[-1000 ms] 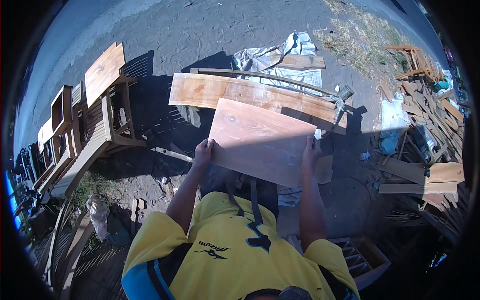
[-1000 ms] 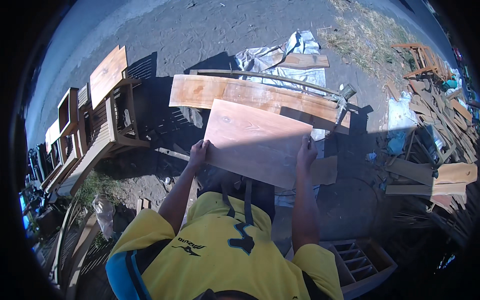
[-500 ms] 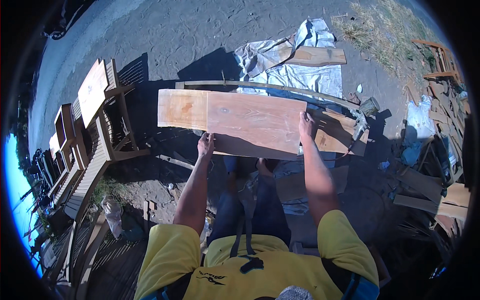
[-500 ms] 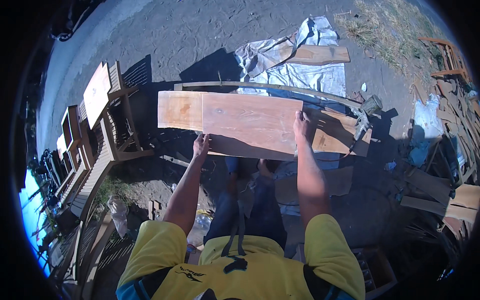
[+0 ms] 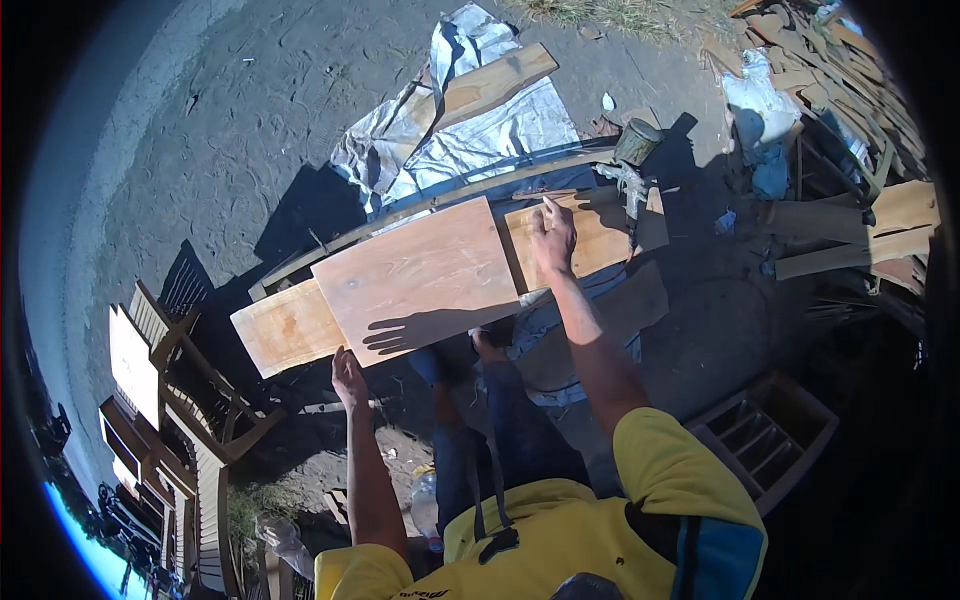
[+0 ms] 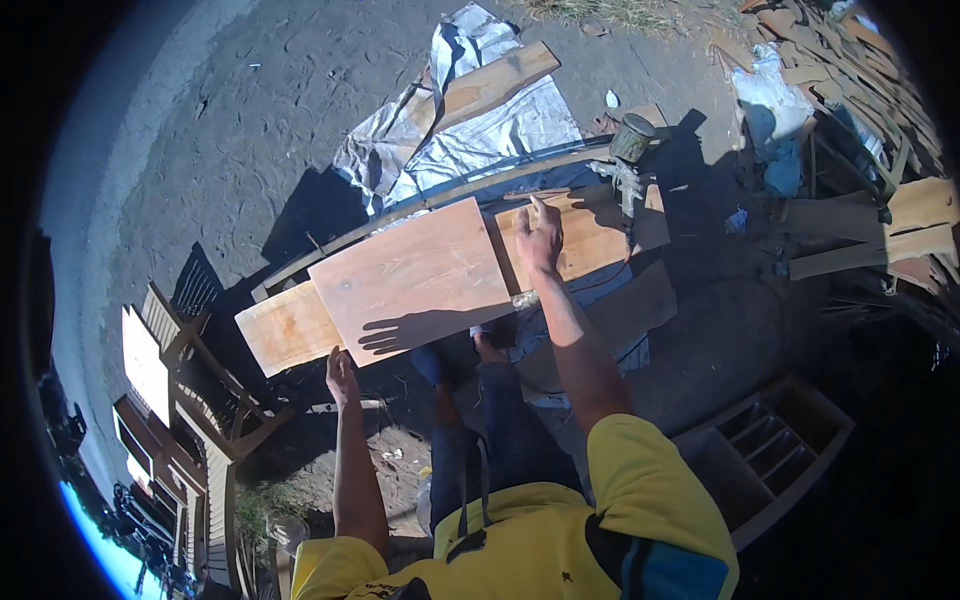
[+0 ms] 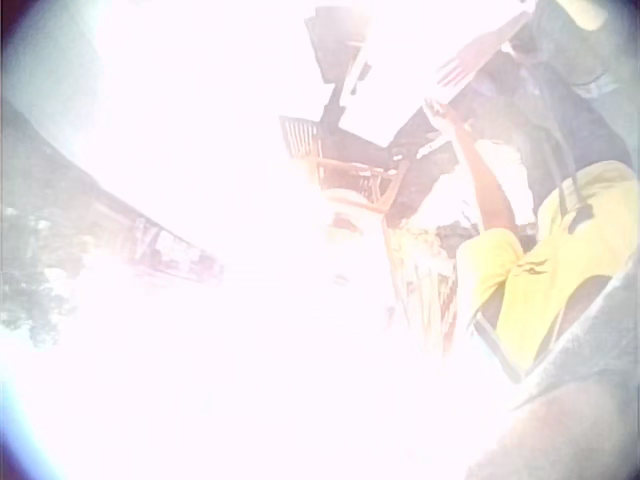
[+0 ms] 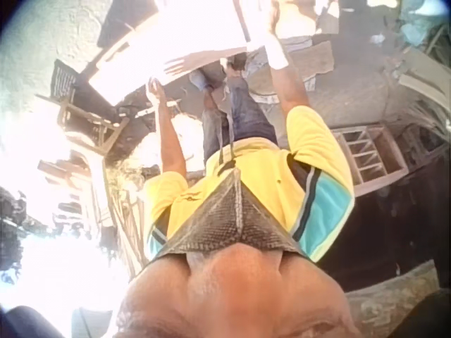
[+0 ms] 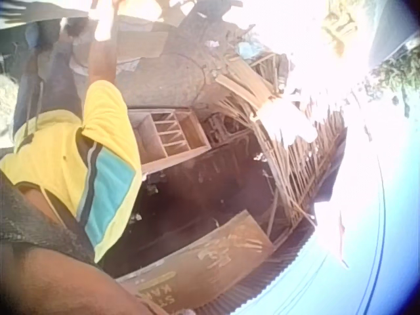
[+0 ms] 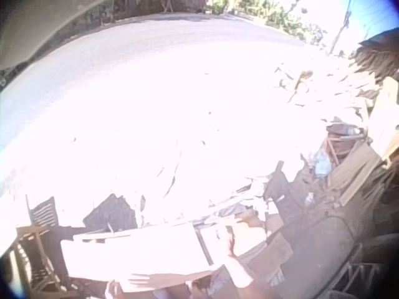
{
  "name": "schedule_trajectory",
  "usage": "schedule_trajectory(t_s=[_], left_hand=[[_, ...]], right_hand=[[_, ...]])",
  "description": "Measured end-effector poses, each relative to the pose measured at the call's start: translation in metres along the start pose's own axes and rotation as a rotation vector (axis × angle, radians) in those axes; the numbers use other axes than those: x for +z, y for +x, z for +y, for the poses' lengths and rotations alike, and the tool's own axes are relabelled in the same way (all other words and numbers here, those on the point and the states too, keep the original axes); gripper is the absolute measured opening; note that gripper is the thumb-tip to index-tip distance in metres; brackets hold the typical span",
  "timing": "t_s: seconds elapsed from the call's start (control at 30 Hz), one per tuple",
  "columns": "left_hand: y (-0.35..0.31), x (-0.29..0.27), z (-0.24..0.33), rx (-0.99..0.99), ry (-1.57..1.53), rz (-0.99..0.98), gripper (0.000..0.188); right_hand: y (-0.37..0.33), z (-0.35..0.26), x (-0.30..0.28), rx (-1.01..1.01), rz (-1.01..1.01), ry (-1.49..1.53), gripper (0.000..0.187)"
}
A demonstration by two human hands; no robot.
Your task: The person uses a spray gun to apply a finish to wood panels and then moves the panels to a different location.
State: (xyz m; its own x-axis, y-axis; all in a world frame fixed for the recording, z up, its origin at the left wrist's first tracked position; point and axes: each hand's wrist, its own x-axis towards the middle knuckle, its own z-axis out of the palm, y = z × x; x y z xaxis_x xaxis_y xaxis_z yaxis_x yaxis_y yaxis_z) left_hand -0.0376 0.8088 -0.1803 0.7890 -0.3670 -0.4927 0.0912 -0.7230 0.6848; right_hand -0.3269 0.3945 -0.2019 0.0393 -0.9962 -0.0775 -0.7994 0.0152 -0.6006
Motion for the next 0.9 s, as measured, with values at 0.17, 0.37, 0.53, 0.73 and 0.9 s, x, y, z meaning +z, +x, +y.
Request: schedule_trajectory(t_s=[0.17,0.37,0.53,0.73,0.9], left_hand=[[-0.071,-0.037,-0.022,-0.091,0.156,-0.006,0.040],[-0.144,-0.017,-0.032,-0.147,0.351,-0.121,0.043],[-0.170,-0.002,0.038,0.067,0.396,-0.283,0.044],[-0.200,0.079,0.130,0.541,0.241,-0.726,0.053],[-0.274,0.088,0.178,0.684,-0.155,-0.755,0.053]], right_hand=[[0.100,0.103,-0.071,0.217,0.361,-0.411,0.088],[0.197,0.230,-0.113,-0.206,0.211,-0.474,0.029],[0.123,0.188,-0.128,-0.043,0.057,-0.158,0.054],[-0.072,-0.043,-0.208,-0.187,-0.010,0.305,0.047],[-0.208,-0.169,-0.261,-0.095,0.046,0.485,0.043]])
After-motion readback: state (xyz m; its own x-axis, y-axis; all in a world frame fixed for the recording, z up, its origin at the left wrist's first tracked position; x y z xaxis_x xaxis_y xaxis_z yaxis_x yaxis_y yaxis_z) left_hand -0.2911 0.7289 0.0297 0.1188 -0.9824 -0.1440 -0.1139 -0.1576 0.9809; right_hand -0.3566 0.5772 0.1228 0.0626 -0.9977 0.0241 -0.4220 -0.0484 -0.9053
